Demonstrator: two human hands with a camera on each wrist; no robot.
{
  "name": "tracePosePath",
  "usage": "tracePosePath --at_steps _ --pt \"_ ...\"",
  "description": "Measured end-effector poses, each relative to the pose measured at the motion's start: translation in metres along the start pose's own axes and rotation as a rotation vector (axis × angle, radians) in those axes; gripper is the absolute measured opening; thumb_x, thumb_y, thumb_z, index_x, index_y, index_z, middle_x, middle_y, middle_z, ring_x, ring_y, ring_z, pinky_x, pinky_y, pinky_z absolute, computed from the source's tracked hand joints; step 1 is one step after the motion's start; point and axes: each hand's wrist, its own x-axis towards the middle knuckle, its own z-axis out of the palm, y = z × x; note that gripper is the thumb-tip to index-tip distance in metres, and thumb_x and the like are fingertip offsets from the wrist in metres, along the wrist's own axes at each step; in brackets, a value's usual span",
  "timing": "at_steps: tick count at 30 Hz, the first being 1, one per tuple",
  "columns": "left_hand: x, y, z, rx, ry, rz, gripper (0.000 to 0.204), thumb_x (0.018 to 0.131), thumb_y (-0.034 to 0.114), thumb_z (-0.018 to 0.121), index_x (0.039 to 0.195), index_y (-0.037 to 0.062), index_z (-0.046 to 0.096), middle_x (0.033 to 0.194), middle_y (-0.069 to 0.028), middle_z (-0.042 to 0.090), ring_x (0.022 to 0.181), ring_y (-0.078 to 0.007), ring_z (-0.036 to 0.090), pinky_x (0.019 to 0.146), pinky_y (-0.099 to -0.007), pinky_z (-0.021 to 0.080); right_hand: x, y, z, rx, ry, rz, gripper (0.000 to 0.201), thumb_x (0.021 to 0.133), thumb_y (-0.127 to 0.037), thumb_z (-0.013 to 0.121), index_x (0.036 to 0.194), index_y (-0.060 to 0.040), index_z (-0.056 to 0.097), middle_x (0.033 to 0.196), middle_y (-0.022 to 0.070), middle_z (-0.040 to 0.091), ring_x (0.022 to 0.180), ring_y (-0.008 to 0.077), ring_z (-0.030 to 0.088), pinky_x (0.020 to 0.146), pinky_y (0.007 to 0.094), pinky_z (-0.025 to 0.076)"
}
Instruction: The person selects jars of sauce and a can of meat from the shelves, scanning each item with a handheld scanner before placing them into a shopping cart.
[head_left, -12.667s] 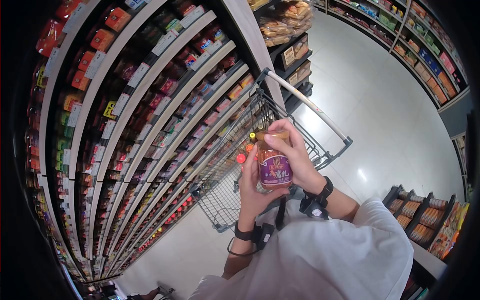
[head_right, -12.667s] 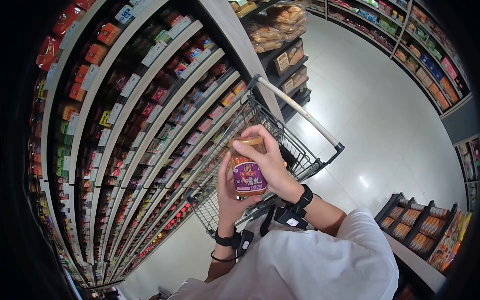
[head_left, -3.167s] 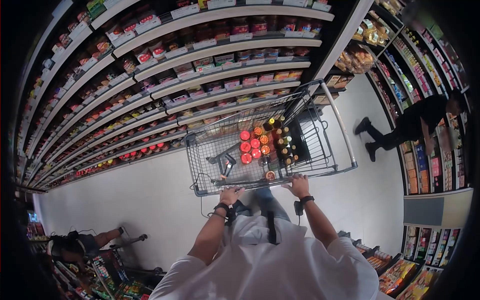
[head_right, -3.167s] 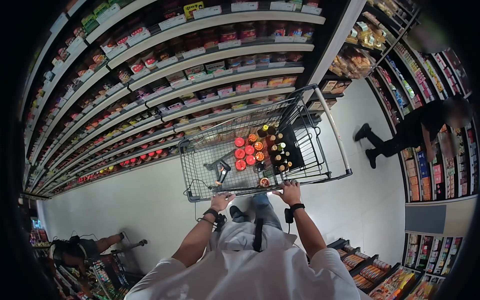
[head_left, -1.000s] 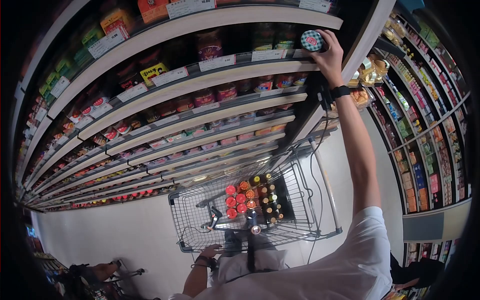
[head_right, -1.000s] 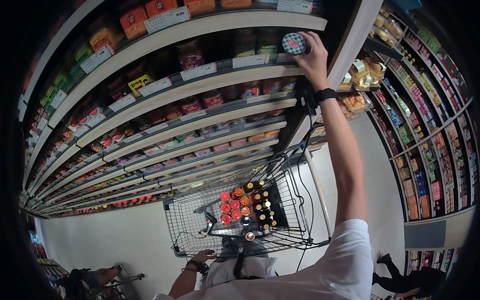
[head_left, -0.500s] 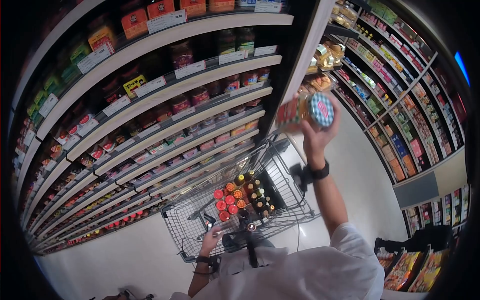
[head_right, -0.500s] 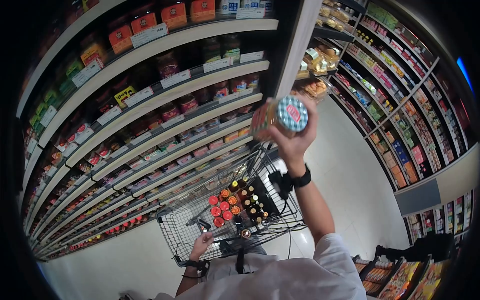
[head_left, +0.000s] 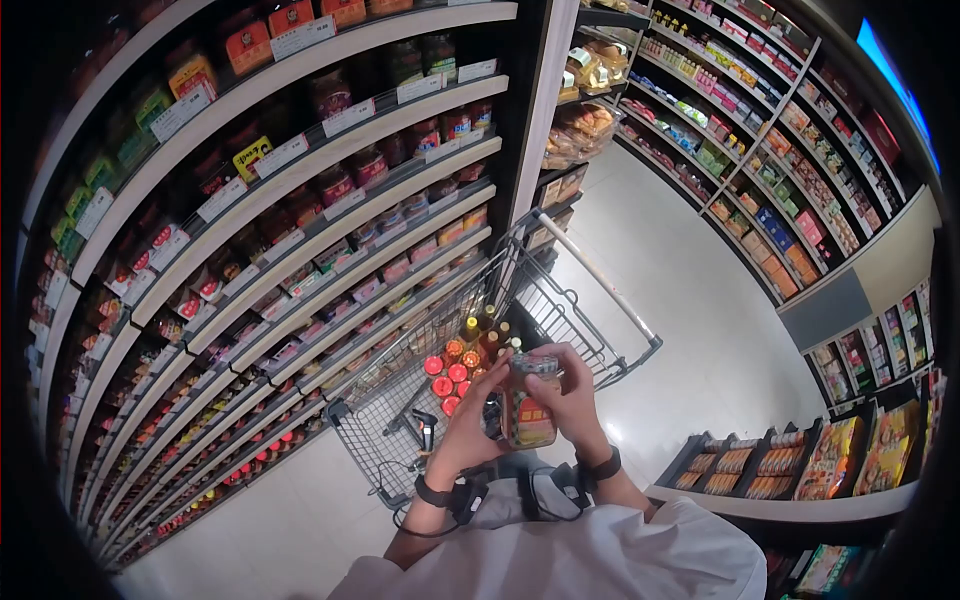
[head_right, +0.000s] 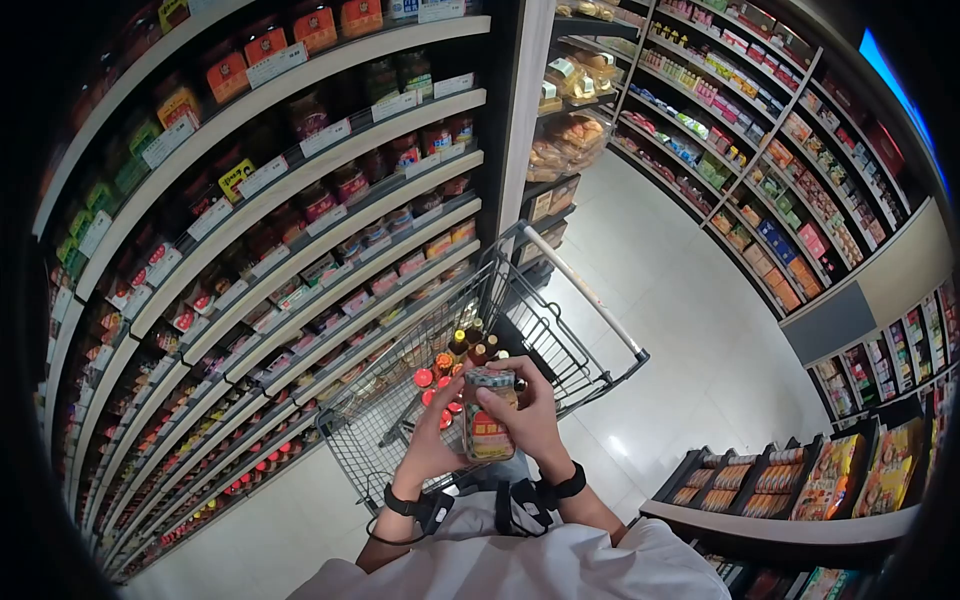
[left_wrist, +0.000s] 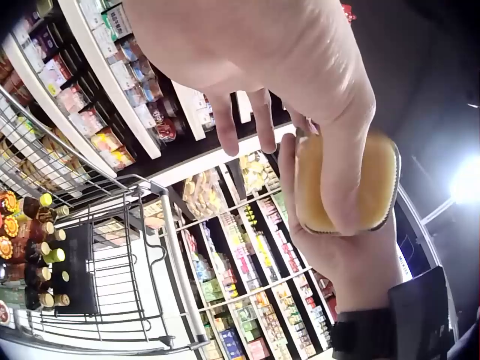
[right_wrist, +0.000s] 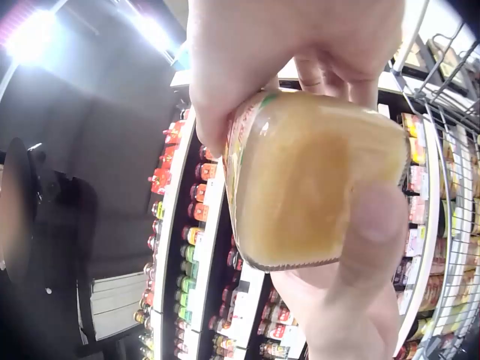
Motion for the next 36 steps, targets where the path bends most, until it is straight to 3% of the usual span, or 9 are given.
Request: tracePosePath --at_steps 2,5,8,11,13,15,18,21,36 --pt "-0.017 0.005 0.002 -0.035 0.021 -0.046 0.106 0.055 0.004 0.089 0.148 0.0116 0.038 0.158 -0.0142 0.038 0.145 -0.033 0.038 0.116 -0.0434 0.035 -0.013 -0.003 0.011 0.013 0.009 0.009 0.039 0.086 -0.011 0.077 0.118 -0.0012 0.056 0.11 0.009 0.064 0.097 0.0118 0.065 0.08 0.0245 0.055" --pt "-0.022 0.02 -0.003 -0.045 0.115 0.085 0.108 0.053 0.002 0.089 0.148 0.0112 0.038 0.157 -0.0154 0.04 0.145 -0.033 0.038 0.117 -0.0439 0.034 -0.022 -0.007 0.022 -0.02 -0.046 0.026 0.041 0.085 -0.012 0.078 0.118 -0.0015 0.056 0.109 0.0077 0.063 0.098 0.0112 0.064 0.08 0.0256 0.054" --pt "-0.038 0.016 -0.007 -0.086 0.146 0.088 0.111 0.054 -0.002 0.088 0.152 0.0089 0.036 0.156 -0.0175 0.041 0.141 -0.0338 0.044 0.113 -0.0434 0.04 -0.029 -0.004 0.032 -0.018 -0.12 0.004 0.041 0.086 -0.012 0.076 0.12 -0.002 0.055 0.111 0.007 0.063 0.098 0.0107 0.063 0.082 0.027 0.053" --pt "-0.052 0.019 -0.011 -0.277 0.188 0.068 0.119 0.054 -0.006 0.088 0.156 0.0059 0.028 0.158 -0.0188 0.036 0.138 -0.0297 0.048 0.11 -0.0424 0.044 -0.037 -0.015 0.038 0.0 -0.222 -0.013 0.052 0.09 -0.02 0.072 0.134 -0.002 0.052 0.118 0.0113 0.063 0.101 0.0144 0.065 0.084 0.029 0.054" --pt "-0.056 0.024 -0.015 -0.34 0.219 0.081 0.122 0.055 -0.005 0.09 0.158 0.0059 0.025 0.159 -0.019 0.032 0.137 -0.0299 0.048 0.109 -0.0423 0.045 -0.046 -0.02 0.033 0.014 -0.337 0.048 0.094 0.077 -0.024 0.086 0.153 -0.006 0.034 0.135 0.0158 0.053 0.113 0.0231 0.063 0.084 0.0335 0.058" --pt "-0.059 0.027 -0.02 -0.348 0.242 0.105 0.125 0.055 -0.002 0.092 0.158 0.0067 0.023 0.16 -0.0192 0.031 0.137 -0.0298 0.048 0.109 -0.0423 0.045 -0.05 -0.019 0.032 -0.005 -0.436 -0.067 0.12 0.062 -0.019 0.096 0.158 -0.009 0.023 0.146 0.0166 0.044 0.122 0.0289 0.059 0.086 0.0371 0.06" --pt "-0.059 0.027 -0.021 -0.341 0.253 0.134 0.129 0.054 0.002 0.095 0.159 0.0076 0.02 0.161 -0.0195 0.03 0.138 -0.0295 0.048 0.108 -0.042 0.046 -0.059 -0.018 0.036 -0.071 -0.421 -0.094 0.133 0.054 -0.011 0.099 0.159 -0.0112 0.017 0.15 0.0165 0.039 0.132 0.0335 0.053 0.088 0.0394 0.061" --pt "-0.058 0.029 -0.021 -0.321 0.248 0.145 0.129 0.055 0.002 0.095 0.159 0.0072 0.019 0.161 -0.0198 0.029 0.137 -0.0291 0.049 0.108 -0.0412 0.046 -0.061 -0.018 0.037 -0.083 -0.422 -0.097 0.129 0.057 -0.008 0.097 0.159 -0.0118 0.017 0.151 0.0164 0.039 0.136 0.0364 0.048 0.09 0.0397 0.061" --pt "-0.057 0.033 -0.019 -0.3 0.223 0.134 0.128 0.057 0.002 0.095 0.159 0.0053 0.018 0.162 -0.0205 0.027 0.135 -0.0281 0.051 0.107 -0.0406 0.047 -0.065 -0.014 0.032 -0.094 -0.379 -0.072 0.12 0.059 -0.004 0.094 0.157 -0.0091 0.024 0.149 0.016 0.041 0.13 0.0321 0.054 0.087 0.0352 0.062"
